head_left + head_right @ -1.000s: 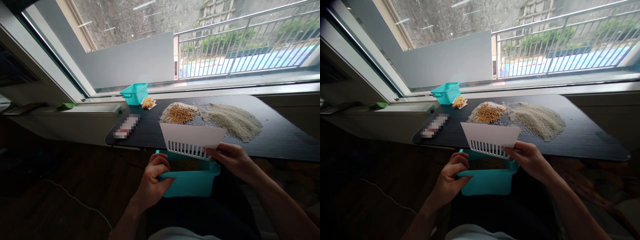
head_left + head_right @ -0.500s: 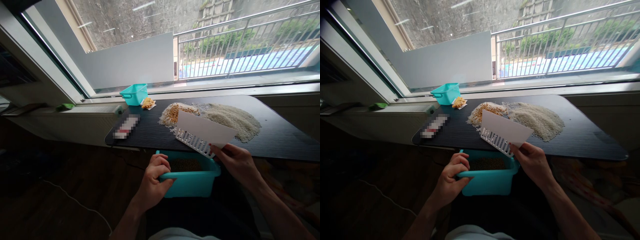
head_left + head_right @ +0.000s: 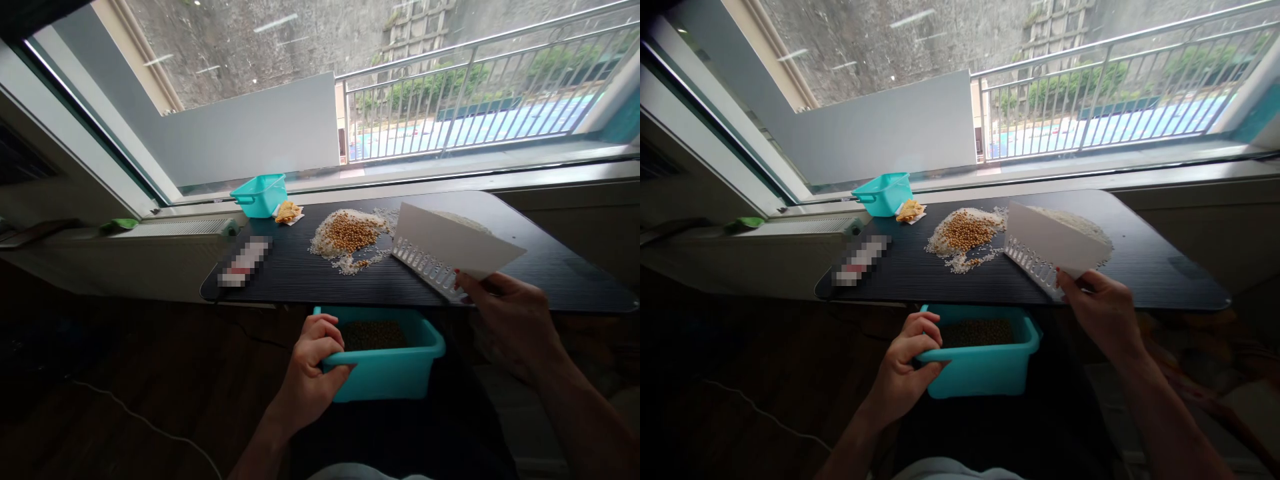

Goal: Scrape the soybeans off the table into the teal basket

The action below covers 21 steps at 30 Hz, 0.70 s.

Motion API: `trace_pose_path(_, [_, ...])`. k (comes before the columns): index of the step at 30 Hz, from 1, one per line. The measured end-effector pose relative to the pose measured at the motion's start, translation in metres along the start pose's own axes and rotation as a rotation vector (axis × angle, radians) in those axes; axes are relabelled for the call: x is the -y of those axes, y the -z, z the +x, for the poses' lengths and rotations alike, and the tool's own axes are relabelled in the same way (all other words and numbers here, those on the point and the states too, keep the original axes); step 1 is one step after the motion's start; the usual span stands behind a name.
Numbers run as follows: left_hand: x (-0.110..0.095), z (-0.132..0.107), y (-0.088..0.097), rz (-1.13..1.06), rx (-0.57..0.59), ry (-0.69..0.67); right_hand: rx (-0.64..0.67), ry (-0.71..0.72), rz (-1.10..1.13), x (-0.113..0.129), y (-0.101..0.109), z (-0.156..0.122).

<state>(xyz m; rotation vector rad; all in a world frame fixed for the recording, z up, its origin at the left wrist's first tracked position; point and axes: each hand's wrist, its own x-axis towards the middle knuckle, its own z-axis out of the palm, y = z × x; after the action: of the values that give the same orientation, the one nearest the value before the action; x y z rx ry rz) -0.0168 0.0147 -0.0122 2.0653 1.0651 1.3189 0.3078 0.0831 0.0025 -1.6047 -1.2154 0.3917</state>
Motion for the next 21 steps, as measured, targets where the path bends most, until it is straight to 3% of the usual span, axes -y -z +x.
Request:
trace_pose_path(7, [-0.001,0.003,-0.008,0.021,0.049,-0.027,0.095,-0.108,0.164,0.020,-0.022,0.002])
trace_pose_path(12, [0.002,-0.001,-0.008,0.019,0.082,-0.046,0.136,-0.158,0.160,0.020,-0.035,0.003])
trace_pose_path(21, [0.034,-0.005,-0.010,-0.008,0.137,-0.111,-0.079,-0.242,0.005,-0.001,-0.013,0.013])
